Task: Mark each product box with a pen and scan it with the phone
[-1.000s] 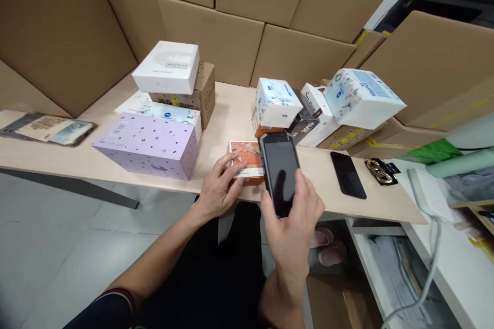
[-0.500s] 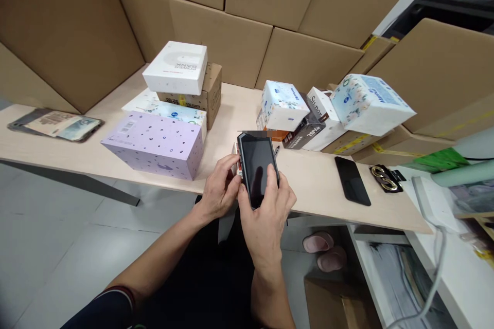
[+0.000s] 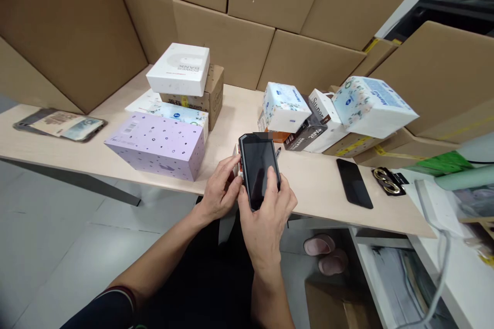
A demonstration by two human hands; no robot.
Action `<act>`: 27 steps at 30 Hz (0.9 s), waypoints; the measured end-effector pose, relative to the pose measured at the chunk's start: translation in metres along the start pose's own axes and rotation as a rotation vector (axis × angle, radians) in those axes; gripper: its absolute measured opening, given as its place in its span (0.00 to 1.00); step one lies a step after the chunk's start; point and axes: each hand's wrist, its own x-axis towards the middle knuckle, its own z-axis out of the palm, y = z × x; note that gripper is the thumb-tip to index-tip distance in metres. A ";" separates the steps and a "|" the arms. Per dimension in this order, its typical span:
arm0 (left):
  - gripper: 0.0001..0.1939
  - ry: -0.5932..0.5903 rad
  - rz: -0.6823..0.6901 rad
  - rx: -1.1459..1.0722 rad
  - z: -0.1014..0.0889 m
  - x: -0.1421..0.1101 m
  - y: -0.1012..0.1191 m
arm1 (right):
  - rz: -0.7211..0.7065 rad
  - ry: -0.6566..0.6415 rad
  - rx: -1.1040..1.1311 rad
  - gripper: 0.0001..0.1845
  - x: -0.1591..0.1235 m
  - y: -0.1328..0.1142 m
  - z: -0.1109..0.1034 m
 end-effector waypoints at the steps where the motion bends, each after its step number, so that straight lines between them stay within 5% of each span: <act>1: 0.26 0.001 -0.001 -0.006 0.000 0.000 0.000 | -0.001 0.000 0.001 0.38 0.000 0.000 0.000; 27: 0.25 -0.010 -0.012 0.013 0.000 0.002 0.001 | -0.008 -0.036 -0.009 0.42 0.002 0.003 -0.002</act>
